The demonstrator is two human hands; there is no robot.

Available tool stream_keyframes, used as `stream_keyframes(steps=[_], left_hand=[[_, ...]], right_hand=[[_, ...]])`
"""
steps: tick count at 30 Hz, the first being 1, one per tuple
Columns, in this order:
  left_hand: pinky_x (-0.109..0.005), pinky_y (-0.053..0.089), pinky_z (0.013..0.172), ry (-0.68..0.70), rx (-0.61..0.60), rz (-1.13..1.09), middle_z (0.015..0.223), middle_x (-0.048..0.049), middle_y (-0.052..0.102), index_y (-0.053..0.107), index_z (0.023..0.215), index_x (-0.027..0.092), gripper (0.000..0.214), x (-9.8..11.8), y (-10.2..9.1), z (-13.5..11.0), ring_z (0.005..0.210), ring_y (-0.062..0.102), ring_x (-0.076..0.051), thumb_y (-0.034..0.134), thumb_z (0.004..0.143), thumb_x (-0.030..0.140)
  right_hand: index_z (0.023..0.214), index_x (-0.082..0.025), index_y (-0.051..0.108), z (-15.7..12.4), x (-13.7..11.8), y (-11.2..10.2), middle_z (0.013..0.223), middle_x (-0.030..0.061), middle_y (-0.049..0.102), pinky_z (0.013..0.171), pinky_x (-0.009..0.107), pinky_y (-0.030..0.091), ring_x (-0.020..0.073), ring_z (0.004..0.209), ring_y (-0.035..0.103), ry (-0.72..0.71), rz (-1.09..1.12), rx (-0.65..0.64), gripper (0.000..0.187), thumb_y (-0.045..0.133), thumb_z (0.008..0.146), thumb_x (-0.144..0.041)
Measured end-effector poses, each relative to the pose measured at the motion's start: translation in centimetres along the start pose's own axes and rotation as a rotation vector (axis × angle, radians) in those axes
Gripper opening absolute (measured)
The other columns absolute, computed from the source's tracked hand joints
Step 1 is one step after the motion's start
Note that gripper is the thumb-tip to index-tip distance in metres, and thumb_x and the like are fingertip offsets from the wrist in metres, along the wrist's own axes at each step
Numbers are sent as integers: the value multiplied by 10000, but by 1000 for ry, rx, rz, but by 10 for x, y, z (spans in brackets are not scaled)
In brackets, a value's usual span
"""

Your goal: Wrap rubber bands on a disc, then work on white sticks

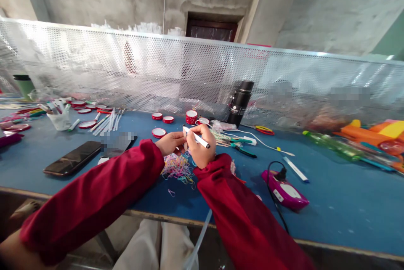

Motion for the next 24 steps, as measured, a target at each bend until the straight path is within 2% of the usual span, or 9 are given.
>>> stream_keyframes(steps=[8,14,24], left_hand=[[-172,412,459,1,2,-12,618,15,544,568,802,135,190,-2,0,1,472,515,-62,503,913,275],[-168,405,463,-4,12,-45,609,17,549,563,779,137,220,-3,0,3,475,516,-60,557,889,326],[-160,408,459,-19,12,-48,583,22,533,550,737,139,233,2,1,-1,461,503,-54,518,909,293]], right_hand=[[802,-206,570,0,-1,0,686,-18,602,536,256,434,127,566,549,0,-7,-5,85,596,842,-277],[806,-210,567,1,3,-1,676,-17,594,532,266,427,139,572,553,3,-28,12,91,594,842,-290],[818,-205,575,3,8,-3,702,-2,604,568,284,443,159,619,573,-4,-59,61,90,595,843,-289]])
Point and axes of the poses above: each hand's wrist, its own z-axis towards the middle knuckle, its own y-axis out of the palm, x = y × z, the point moved 1 cm from there along z, towards the middle knuckle
